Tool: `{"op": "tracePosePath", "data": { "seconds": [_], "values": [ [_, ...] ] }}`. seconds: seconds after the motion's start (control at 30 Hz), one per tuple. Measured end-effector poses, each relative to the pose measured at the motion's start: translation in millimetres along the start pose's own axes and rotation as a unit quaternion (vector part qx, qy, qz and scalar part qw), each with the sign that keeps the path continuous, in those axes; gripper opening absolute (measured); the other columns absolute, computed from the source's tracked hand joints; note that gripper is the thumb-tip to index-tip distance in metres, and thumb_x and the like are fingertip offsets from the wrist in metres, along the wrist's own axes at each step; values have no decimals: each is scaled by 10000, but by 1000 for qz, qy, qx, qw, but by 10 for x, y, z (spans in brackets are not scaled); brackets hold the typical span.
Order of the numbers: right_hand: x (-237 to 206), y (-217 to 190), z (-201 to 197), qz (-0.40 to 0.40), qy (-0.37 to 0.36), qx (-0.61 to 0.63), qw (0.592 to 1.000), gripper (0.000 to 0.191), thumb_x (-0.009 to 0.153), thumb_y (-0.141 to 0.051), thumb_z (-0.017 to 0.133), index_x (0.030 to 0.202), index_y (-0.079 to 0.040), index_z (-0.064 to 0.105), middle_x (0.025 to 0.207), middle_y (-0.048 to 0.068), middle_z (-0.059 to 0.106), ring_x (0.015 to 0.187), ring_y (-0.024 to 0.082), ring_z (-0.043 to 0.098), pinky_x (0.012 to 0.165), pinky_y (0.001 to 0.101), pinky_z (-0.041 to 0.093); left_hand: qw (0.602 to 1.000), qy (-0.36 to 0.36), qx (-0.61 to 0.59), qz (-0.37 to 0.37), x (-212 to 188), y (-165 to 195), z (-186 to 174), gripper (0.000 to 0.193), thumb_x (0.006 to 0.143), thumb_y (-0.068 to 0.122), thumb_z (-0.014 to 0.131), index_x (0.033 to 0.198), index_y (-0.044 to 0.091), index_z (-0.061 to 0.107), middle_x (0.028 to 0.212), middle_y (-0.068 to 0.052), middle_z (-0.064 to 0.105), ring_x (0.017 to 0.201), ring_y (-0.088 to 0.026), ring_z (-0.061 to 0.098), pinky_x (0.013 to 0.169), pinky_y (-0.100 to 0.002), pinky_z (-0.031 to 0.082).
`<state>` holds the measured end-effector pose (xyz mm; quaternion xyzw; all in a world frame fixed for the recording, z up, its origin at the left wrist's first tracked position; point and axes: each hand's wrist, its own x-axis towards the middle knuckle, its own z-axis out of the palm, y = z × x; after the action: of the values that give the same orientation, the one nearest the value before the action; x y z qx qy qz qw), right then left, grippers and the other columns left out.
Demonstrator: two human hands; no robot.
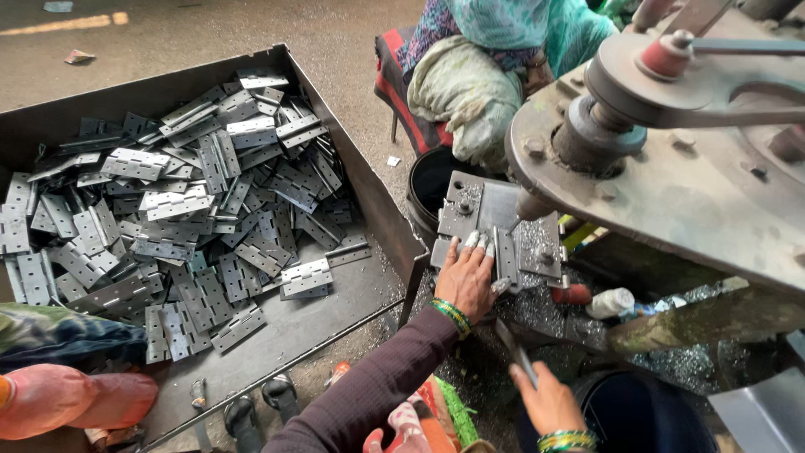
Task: The person repeatedly picks metal hinges from a bin, places them on a grinding machine, and operates the lever to grind the edges. The person handles each hinge individually and returns it to the bin after processing.
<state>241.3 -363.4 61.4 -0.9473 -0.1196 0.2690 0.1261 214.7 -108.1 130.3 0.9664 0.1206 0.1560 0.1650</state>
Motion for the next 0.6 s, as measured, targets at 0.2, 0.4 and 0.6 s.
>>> {"op": "tracePosePath", "data": {
  "seconds": [0.2,0.4,0.6],
  "values": [
    [-140,-311,-285,0,-10,-81,997,533,932,-637,493,1087,-141,616,899,205,777,940,439,747,810,513,576,999,-12,33,-14,69,47,14,644,851,385,702,1339,1,532,1436,-191,527,1421,-327,425,1236,-642,10],
    [19,10,652,30,67,-32,997,654,931,-662,475,1267,-109,572,985,238,758,963,447,740,836,521,582,1000,7,17,-21,92,55,10,511,862,264,661,1317,57,554,1444,-135,541,1411,-288,452,1170,-769,-47],
    [183,211,614,0,44,-31,999,667,906,-665,538,1268,-111,623,1010,263,750,983,460,729,850,522,581,1000,6,16,-13,43,-22,-45,549,849,258,662,1341,40,554,1383,-111,576,1383,-280,474,1207,-735,-6]
  ]
}}
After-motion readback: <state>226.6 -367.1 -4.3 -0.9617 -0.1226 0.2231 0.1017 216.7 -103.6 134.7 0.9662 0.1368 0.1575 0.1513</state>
